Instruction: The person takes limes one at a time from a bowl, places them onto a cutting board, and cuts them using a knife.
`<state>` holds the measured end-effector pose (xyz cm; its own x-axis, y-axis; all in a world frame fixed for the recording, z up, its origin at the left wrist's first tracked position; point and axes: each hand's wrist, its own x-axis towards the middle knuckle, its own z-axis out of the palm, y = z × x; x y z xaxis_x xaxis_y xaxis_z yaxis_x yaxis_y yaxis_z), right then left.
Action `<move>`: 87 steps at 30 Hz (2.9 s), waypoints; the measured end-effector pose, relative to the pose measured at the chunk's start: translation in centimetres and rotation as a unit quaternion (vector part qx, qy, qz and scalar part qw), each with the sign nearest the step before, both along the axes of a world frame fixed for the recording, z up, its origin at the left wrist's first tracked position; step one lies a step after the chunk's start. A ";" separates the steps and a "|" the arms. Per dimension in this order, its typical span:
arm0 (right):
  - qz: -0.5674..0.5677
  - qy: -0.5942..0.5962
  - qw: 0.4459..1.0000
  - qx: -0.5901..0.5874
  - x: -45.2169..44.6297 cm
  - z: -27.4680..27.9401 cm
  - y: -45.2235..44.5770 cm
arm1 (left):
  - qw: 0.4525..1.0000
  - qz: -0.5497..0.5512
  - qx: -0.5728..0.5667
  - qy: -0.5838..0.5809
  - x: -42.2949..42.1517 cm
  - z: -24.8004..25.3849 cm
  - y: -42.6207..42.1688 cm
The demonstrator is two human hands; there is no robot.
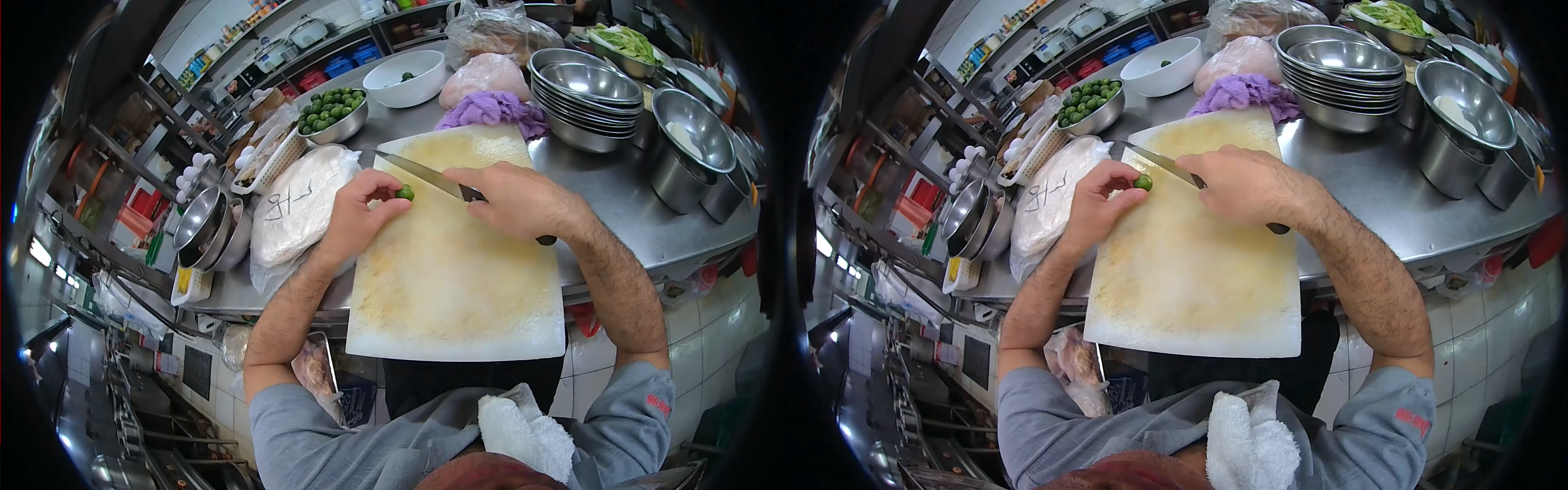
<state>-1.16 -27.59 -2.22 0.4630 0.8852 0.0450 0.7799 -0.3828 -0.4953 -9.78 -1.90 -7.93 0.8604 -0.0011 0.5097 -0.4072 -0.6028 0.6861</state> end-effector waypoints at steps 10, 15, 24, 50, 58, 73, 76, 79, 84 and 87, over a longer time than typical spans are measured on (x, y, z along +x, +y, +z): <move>-0.037 0.012 0.999 0.000 -3.3 -0.5 -1.3 | 0.985 0.022 0.162 -0.053 -0.4 0.9 -0.4; -0.027 0.003 0.999 0.025 -4.7 -0.2 -2.6 | 0.990 0.030 0.120 -0.068 -0.4 0.8 -0.8; -0.023 0.005 1.000 -0.019 -6.1 0.4 -4.4 | 0.990 0.037 0.118 -0.068 -0.3 0.5 -0.9; -0.021 -0.046 0.999 -0.013 -5.7 -0.7 -3.9 | 0.984 0.068 0.156 -0.047 0.3 1.0 -1.5; -0.001 -0.055 0.998 0.044 -4.1 -2.1 -2.0 | 0.981 0.063 0.174 -0.054 0.5 1.0 -1.2; 0.000 -0.041 0.999 0.026 -2.3 -1.5 3.2 | 0.983 0.043 0.165 -0.063 0.7 0.8 -1.0; -0.007 -0.023 1.000 -0.010 -2.2 -0.8 3.7 | 0.983 0.036 0.167 -0.072 0.7 0.8 -1.0; -0.009 -0.020 1.000 -0.016 -2.0 -1.0 4.1 | 0.985 0.039 0.163 -0.050 0.6 1.1 -1.1; -0.019 -0.041 0.997 0.060 -1.8 -2.0 4.2 | 0.985 0.047 0.159 -0.039 0.4 1.2 -1.3; -0.030 0.023 0.998 0.040 -1.7 -1.1 4.0 | 0.987 0.045 0.146 -0.044 0.5 0.9 -1.1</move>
<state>-2.85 -23.63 -3.36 0.5190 0.8498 0.0920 0.7316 -0.3860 -0.5619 -9.25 -3.00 -7.04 0.8161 -0.0854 0.5716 -0.3935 -0.8065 0.4413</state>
